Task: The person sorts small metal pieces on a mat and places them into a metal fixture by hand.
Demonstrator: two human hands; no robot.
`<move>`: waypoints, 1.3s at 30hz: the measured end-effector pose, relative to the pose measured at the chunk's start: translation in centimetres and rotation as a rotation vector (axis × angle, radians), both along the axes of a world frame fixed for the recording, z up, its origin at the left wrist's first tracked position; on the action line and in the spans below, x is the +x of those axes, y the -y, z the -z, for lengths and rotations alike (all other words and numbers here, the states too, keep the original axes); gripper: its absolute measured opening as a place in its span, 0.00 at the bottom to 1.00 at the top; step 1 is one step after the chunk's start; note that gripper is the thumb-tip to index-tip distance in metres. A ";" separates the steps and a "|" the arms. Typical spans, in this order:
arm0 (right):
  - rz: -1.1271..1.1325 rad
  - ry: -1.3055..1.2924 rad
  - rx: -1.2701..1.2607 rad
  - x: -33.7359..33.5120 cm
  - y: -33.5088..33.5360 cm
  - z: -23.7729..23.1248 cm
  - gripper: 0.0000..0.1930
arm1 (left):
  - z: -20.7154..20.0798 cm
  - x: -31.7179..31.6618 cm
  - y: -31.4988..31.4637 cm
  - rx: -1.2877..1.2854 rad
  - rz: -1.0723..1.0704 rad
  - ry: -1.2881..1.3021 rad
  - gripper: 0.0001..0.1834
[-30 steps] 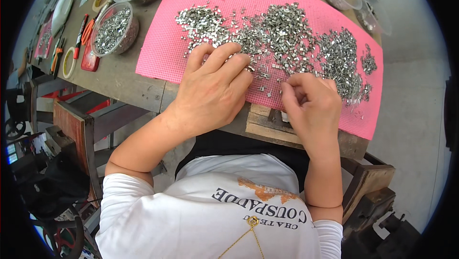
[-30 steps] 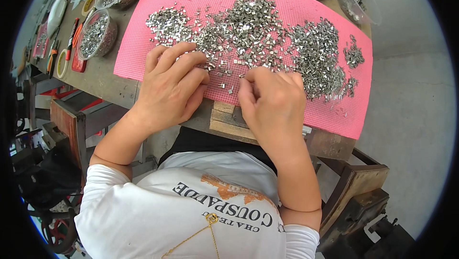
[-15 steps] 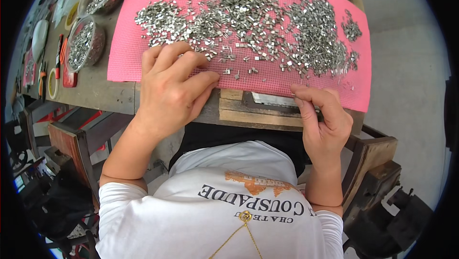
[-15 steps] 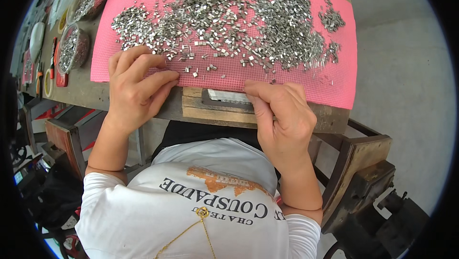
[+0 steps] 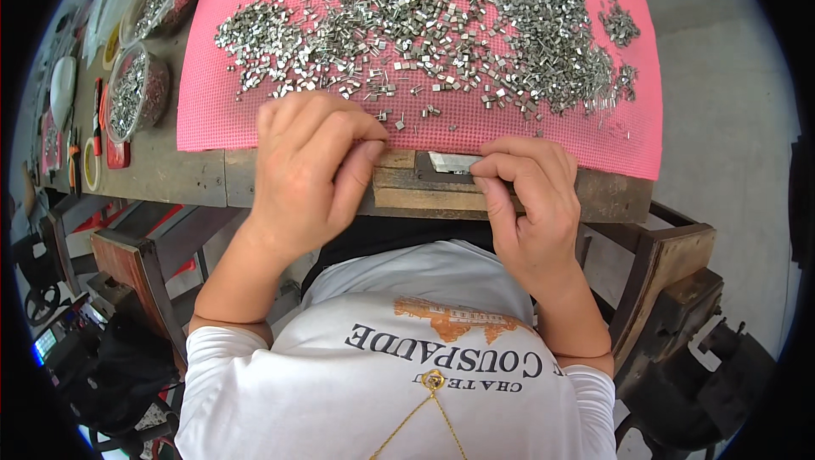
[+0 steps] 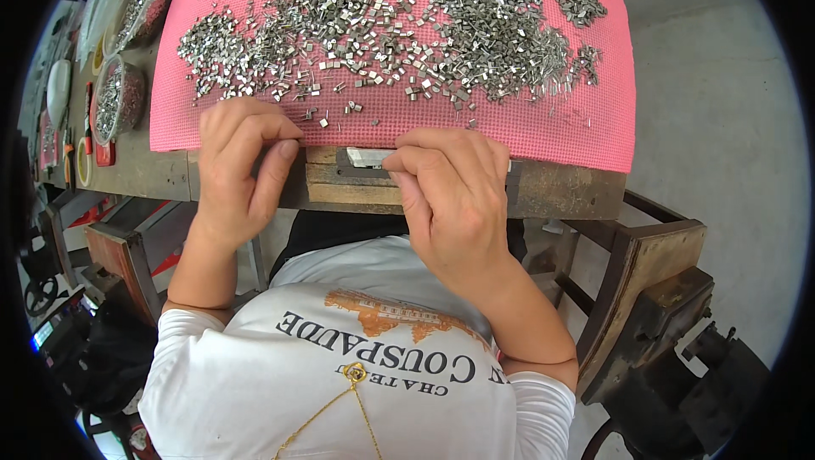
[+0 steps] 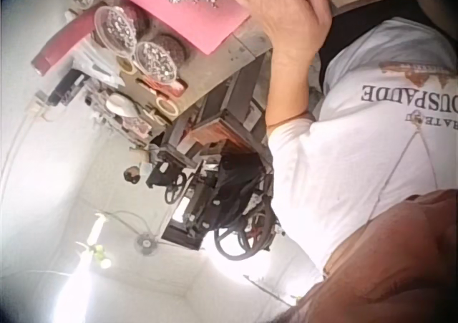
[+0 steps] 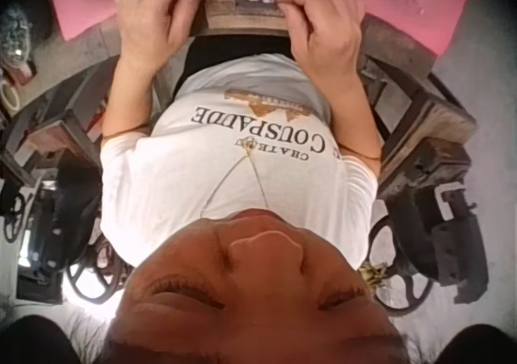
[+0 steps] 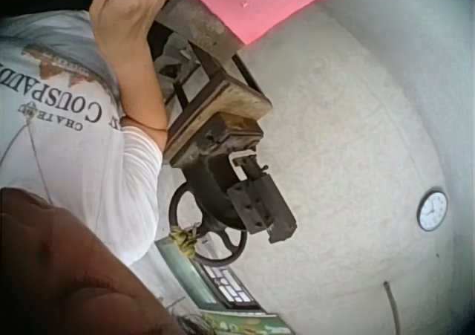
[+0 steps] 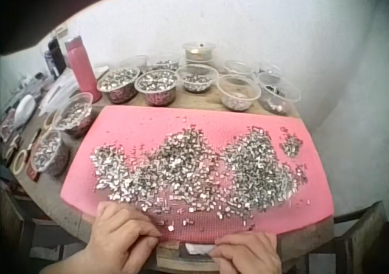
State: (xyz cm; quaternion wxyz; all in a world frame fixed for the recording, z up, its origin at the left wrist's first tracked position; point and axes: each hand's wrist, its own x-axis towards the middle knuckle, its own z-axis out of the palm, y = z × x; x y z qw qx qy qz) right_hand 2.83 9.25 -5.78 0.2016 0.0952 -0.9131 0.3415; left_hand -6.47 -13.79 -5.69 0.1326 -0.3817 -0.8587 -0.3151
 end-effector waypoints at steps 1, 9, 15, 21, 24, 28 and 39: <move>-0.003 0.004 0.010 0.0 0.0 0.0 0.11 | 0.3 0.1 -0.4 0.039 0.025 0.006 0.08; -0.019 -0.035 0.066 -0.1 0.1 0.0 0.13 | 0.6 1.4 -3.2 0.174 0.134 0.113 0.09; -0.080 -0.050 0.058 -0.3 -0.8 -0.4 0.15 | 1.1 1.7 -4.0 0.152 0.143 0.092 0.10; -0.027 -0.054 -0.090 -0.2 -1.1 -0.1 0.19 | 1.0 2.0 -4.4 0.095 0.129 0.005 0.11; -0.016 -0.056 -0.111 -0.3 -1.1 0.0 0.18 | 0.7 2.1 -4.5 0.034 0.117 -0.089 0.11; -0.022 -0.066 -0.118 -0.3 -1.1 0.0 0.18 | 0.0 2.1 -4.7 -0.046 0.122 -0.131 0.11; -0.020 -0.078 -0.057 -0.3 -0.6 -0.1 0.16 | -0.2 2.8 -5.1 -0.039 0.045 -0.119 0.12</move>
